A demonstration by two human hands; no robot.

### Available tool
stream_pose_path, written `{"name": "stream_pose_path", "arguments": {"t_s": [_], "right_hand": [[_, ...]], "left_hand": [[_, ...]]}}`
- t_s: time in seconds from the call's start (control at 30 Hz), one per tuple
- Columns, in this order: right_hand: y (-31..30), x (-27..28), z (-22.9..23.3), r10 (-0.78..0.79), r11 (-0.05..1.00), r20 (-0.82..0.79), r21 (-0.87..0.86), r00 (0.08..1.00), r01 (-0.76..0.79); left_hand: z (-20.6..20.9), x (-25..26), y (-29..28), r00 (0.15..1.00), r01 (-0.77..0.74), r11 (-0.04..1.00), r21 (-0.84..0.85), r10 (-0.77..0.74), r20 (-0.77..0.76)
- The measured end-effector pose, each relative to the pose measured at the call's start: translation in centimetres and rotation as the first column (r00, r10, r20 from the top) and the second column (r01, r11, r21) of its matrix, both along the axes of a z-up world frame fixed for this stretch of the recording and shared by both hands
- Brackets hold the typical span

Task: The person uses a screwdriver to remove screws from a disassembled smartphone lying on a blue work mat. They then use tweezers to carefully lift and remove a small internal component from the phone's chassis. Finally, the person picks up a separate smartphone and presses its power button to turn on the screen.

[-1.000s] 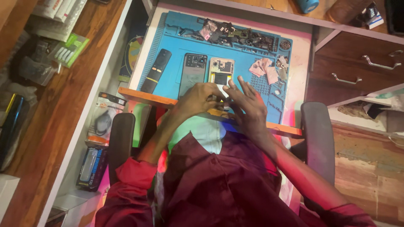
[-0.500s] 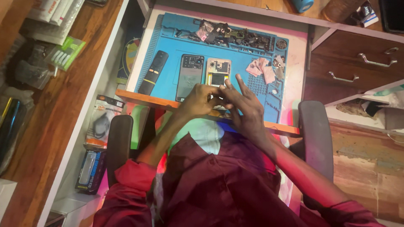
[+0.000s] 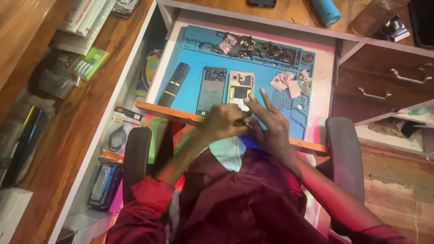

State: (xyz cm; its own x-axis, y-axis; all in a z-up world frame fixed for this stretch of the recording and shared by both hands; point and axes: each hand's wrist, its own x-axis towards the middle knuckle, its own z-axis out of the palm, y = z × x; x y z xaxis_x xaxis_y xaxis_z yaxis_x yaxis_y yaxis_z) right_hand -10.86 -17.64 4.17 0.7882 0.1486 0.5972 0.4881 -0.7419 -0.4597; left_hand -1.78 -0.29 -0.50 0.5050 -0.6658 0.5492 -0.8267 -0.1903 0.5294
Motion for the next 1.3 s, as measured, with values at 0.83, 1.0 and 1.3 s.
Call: {"name": "stream_pose_path", "arguments": {"t_s": [0.83, 1.0, 1.3], "right_hand": [[0.2, 0.0, -0.1, 0.03, 0.999, -0.009, 0.042, 1.0, -0.029], [0.3, -0.1, -0.3, 0.025, 0.997, 0.069, -0.079, 0.997, -0.02], [0.3, -0.2, 0.3, -0.006, 0.994, 0.069, -0.11, 0.998, 0.014]], "left_hand": [[1.8, 1.7, 2.1, 0.966, -0.039, 0.976, 0.216, 0.092, -0.242], [0.8, 2.0, 1.6, 0.983, -0.059, 0.968, 0.245, 0.099, -0.155], [1.5, 1.4, 1.6, 0.982, -0.024, 0.965, 0.26, 0.072, -0.177]]}}
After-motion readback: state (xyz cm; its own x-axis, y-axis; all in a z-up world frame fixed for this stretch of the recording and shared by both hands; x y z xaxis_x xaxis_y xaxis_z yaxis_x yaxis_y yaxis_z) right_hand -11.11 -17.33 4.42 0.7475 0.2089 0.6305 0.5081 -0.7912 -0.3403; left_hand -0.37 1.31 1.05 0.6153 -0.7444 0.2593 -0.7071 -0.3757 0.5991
